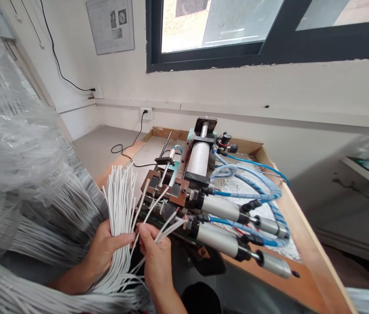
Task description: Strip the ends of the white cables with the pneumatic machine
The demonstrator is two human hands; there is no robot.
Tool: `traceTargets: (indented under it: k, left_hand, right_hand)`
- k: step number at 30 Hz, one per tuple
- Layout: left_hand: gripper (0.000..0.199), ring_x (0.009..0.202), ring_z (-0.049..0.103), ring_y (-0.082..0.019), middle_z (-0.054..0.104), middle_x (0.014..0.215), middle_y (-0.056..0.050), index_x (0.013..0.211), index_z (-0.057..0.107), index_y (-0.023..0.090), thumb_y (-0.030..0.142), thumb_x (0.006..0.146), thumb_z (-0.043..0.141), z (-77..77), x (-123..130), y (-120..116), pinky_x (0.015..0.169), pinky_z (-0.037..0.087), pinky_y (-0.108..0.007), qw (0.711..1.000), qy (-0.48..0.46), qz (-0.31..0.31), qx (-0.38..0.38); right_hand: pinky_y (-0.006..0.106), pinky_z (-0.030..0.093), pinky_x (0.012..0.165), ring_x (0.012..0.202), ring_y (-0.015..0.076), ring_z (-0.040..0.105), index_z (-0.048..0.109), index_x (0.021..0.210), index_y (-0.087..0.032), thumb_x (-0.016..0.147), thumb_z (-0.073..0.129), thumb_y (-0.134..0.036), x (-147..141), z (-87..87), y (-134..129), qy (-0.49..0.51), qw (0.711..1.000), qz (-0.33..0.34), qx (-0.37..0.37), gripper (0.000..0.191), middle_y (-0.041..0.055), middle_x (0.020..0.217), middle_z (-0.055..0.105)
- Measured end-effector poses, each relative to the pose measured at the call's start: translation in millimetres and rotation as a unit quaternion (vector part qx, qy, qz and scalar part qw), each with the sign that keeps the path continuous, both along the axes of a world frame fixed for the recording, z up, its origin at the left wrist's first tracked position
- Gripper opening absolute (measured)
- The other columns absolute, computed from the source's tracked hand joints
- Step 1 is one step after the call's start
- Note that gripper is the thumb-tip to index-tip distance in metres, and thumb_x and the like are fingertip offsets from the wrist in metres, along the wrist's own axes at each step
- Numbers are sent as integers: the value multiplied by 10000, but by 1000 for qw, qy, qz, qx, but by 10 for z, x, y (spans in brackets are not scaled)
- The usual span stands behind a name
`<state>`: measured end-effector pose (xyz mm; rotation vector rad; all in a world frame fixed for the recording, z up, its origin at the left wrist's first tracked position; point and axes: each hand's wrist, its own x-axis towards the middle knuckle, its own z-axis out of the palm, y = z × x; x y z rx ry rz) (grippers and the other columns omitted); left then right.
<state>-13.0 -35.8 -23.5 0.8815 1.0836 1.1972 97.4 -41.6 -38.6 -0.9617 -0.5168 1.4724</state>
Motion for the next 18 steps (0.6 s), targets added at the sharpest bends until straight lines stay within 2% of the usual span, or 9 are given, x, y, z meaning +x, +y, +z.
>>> traceTargets:
  k: [3,8,18]
  left_hand:
    - [204,531,602,-153,639,579,-4,721,604,123,136,548,710,-9,-8,-8,521,498,-267,999,-1,17,-38]
    - [223,529,618,-161,630,564,-3,717,580,120,155,547,720,6,-12,-24,511,512,-270,998,-2,26,-62]
    - [243,489,605,-150,619,542,8,709,568,120,153,523,721,35,3,6,461,493,-250,997,11,27,-72]
  right_hand:
    - [183,264,401,445,61,378,696,689,-141,564,743,-402,35,-60,-51,-8,999,-43,-24,293,0,537,543]
    - [181,233,393,428,50,344,698,683,-137,593,728,-387,80,-130,-112,-5,999,-28,-37,268,-15,521,508]
    - [173,158,378,402,33,288,666,613,-117,557,745,-364,107,-88,4,31,997,-23,-70,265,-44,472,438]
